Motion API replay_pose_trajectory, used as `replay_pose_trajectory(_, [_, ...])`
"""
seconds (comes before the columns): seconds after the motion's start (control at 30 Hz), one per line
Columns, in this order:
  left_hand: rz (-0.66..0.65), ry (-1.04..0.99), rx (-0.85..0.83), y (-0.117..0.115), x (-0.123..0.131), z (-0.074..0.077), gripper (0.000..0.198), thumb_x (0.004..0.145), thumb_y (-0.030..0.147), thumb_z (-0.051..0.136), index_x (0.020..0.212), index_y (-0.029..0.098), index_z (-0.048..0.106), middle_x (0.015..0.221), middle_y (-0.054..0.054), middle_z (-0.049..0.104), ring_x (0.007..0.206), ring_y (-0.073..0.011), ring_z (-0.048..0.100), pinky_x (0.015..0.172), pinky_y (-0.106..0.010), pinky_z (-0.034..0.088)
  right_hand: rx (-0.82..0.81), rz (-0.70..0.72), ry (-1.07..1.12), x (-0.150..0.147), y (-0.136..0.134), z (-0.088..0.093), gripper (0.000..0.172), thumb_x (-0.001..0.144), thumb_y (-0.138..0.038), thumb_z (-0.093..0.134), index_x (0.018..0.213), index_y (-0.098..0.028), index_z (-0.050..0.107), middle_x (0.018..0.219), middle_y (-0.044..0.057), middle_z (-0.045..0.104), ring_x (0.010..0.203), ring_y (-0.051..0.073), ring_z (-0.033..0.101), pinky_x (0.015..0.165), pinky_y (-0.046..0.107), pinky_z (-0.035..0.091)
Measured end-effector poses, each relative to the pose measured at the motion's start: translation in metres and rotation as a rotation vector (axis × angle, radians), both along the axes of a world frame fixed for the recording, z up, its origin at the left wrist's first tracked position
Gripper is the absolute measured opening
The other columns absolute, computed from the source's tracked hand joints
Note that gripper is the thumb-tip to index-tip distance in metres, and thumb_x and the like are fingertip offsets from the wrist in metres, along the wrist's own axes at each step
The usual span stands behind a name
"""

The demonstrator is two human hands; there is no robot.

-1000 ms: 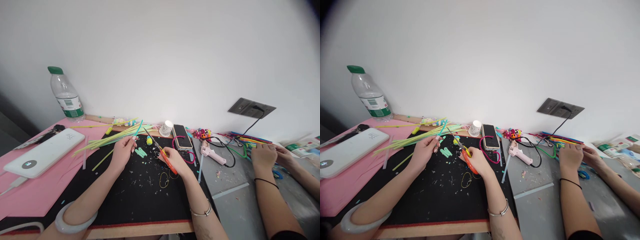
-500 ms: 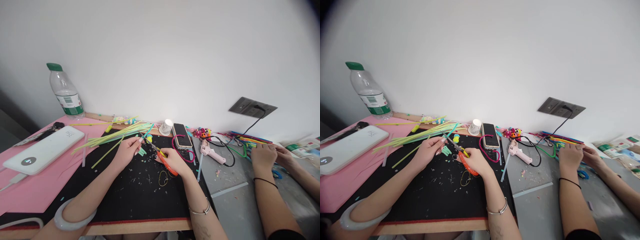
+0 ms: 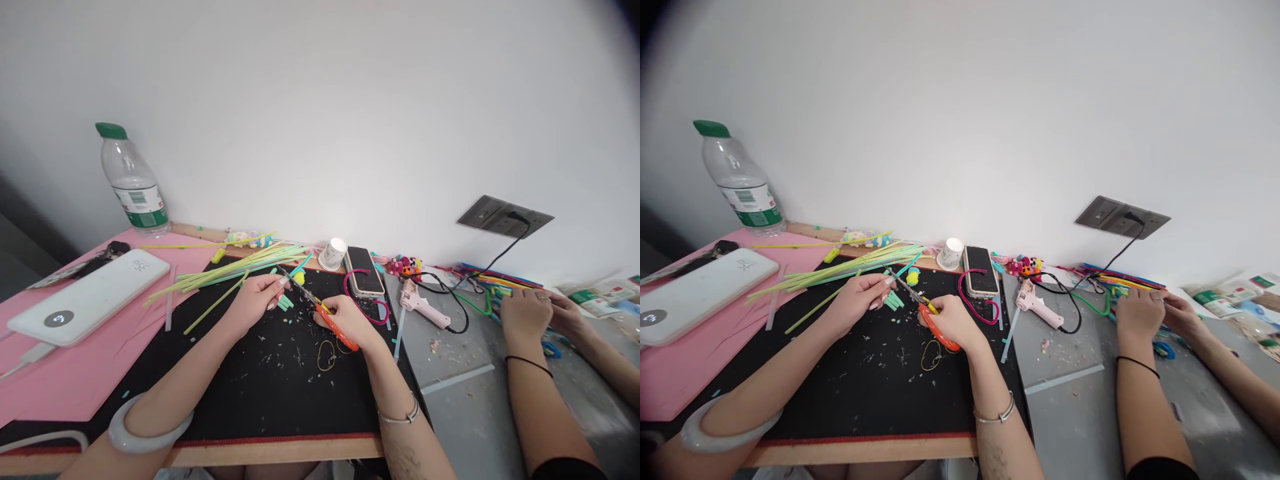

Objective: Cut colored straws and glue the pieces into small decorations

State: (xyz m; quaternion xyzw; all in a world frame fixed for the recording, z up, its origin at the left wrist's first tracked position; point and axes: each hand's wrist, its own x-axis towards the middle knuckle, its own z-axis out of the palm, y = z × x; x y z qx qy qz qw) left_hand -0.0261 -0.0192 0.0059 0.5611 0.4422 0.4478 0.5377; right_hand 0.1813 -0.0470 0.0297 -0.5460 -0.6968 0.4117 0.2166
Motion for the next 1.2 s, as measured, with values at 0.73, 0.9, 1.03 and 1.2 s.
replay_pose_trajectory(0.73, [-0.014,0.648,0.525,0.011,-0.015,-0.013,0.027,0.085,0.035,0.051,0.095,0.02,0.07,0.1,-0.007,0.065,0.092,-0.0222,0.059,0.085,-0.035,0.045,0.326,-0.329,-0.125,0.0,0.013,-0.023,0.031,0.068,-0.033,0.052,0.048,-0.019,0.034,0.05,-0.006,0.027,0.051,0.008,0.025,0.045,0.022,0.018])
replay_pose_trajectory(0.9, [0.277,0.772,0.578,0.018,-0.026,-0.016,0.029,0.085,0.034,0.049,0.098,0.017,0.069,0.101,-0.01,0.065,0.099,-0.026,0.056,0.093,-0.04,0.041,0.337,-0.333,-0.162,0.0,0.013,-0.024,0.03,0.069,-0.032,0.052,0.049,-0.019,0.034,0.049,-0.006,0.027,0.051,0.009,0.024,0.045,0.023,0.018])
replay_pose_trajectory(1.03, [0.42,0.975,0.445,0.026,-0.042,-0.021,0.031,0.082,0.025,0.049,0.105,0.014,0.066,0.104,-0.013,0.064,0.1,-0.0305,0.056,0.089,-0.042,0.042,0.373,-0.382,-0.172,0.001,0.014,-0.026,0.032,0.069,-0.031,0.052,0.049,-0.02,0.029,0.05,-0.006,0.024,0.052,0.009,0.022,0.046,0.023,0.018])
replay_pose_trajectory(1.2, [0.436,1.109,0.289,0.027,-0.051,-0.025,0.036,0.079,0.034,0.053,0.108,0.014,0.061,0.103,-0.015,0.063,0.101,-0.0328,0.057,0.085,-0.041,0.044,0.402,-0.426,-0.19,0.001,0.015,-0.025,0.033,0.069,-0.031,0.052,0.049,-0.019,0.029,0.049,-0.007,0.024,0.051,0.009,0.022,0.046,0.023,0.018])
